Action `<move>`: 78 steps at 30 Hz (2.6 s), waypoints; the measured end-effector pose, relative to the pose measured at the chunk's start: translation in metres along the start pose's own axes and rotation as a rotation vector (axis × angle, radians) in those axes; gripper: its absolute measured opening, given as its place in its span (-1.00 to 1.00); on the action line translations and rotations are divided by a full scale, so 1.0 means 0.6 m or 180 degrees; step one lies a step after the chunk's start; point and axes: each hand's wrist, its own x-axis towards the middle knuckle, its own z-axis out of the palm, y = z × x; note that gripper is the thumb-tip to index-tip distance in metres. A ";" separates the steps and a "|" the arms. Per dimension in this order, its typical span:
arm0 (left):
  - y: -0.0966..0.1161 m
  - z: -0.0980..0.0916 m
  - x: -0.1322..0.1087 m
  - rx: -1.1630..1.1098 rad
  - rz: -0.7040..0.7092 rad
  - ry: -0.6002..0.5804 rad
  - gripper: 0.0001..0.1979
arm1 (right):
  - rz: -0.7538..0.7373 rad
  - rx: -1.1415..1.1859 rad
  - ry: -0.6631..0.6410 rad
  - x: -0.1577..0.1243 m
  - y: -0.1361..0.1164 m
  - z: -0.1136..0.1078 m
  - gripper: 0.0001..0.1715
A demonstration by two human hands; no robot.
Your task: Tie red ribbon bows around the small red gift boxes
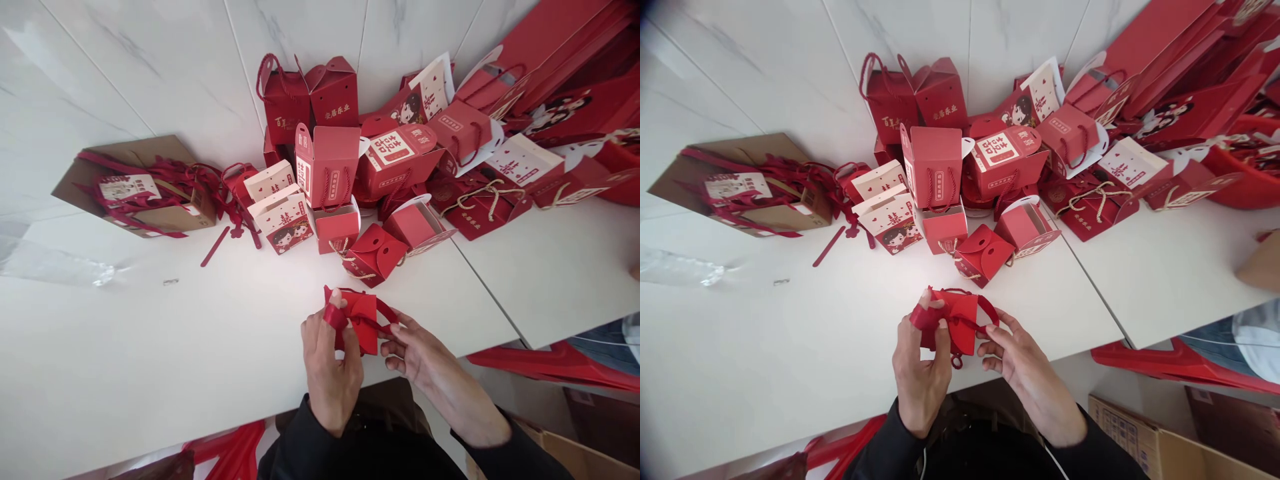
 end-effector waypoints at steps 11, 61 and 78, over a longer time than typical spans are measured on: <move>0.006 -0.025 -0.002 -0.0348 -0.0353 -0.0293 -0.72 | -0.2370 -0.3478 0.0557 -0.013 -0.002 -0.004 -0.76; 0.014 -0.035 0.071 -0.1307 -0.1539 -0.1416 -0.71 | -0.1907 -0.3390 -0.1011 0.029 -0.099 0.036 -0.67; 0.011 -0.039 0.071 -0.1642 -0.1765 -0.1232 -0.69 | -0.1920 -0.3703 -0.0986 0.020 -0.099 0.048 -0.84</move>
